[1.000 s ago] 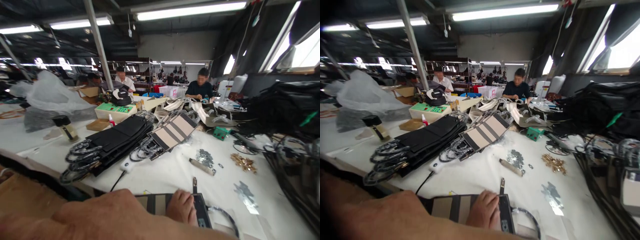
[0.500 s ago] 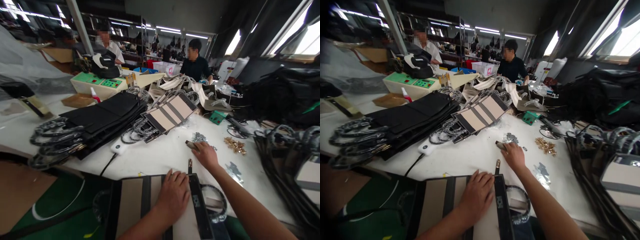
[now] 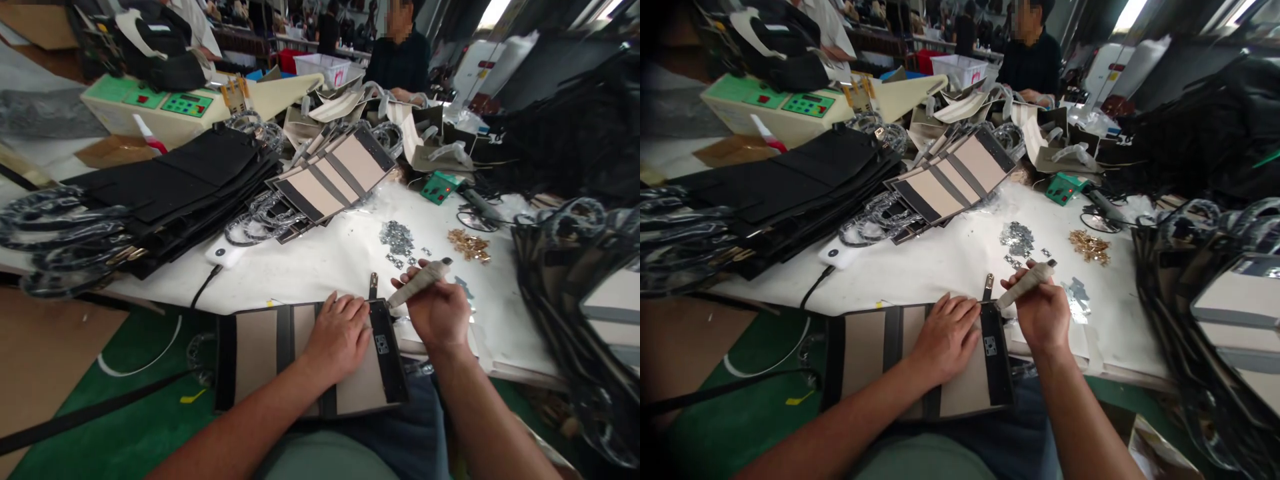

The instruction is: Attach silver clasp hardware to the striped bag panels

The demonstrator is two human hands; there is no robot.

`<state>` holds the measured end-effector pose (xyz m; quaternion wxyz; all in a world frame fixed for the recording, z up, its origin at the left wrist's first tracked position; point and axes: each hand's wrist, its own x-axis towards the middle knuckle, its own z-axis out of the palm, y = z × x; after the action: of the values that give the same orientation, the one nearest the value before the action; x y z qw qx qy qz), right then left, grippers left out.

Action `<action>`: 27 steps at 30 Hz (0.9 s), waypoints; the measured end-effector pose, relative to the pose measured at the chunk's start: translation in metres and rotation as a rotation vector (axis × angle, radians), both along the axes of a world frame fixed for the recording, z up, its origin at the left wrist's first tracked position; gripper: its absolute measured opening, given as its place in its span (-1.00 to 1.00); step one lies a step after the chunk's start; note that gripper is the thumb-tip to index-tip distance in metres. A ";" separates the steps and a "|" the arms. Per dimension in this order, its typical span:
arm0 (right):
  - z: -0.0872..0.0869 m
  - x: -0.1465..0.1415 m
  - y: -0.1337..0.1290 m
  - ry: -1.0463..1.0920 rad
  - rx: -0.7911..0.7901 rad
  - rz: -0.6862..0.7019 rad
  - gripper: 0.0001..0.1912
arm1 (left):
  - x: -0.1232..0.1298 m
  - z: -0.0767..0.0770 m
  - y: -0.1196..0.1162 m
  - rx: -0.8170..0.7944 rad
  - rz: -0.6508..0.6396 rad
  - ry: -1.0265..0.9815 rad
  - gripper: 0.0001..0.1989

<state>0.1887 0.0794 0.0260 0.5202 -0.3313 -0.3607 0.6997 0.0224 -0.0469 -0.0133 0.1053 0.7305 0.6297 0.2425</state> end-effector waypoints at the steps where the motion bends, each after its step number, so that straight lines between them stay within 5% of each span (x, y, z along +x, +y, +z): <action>1: 0.000 -0.002 -0.006 0.044 -0.030 -0.028 -0.68 | 0.000 0.000 0.000 -0.002 -0.001 0.005 -0.58; 7: 0.004 -0.003 -0.001 -0.090 -0.109 -0.212 -0.59 | 0.000 0.001 0.001 -0.012 -0.006 -0.007 -0.58; 12: 0.025 0.029 0.020 -0.486 0.138 -0.329 -0.67 | -0.001 0.000 0.002 0.008 -0.008 -0.022 -0.58; 19: 0.004 0.086 0.057 -1.521 0.338 -0.199 -0.65 | -0.001 -0.004 0.005 0.021 -0.001 -0.029 -0.59; 27: -0.013 0.165 0.074 -1.797 0.236 -0.031 -0.52 | -0.001 -0.004 0.007 0.071 -0.011 -0.012 -0.60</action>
<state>0.3535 0.1532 0.0135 0.0829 -0.7018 -0.6957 0.1289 0.0211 -0.0403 -0.0178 0.0844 0.7358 0.6160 0.2683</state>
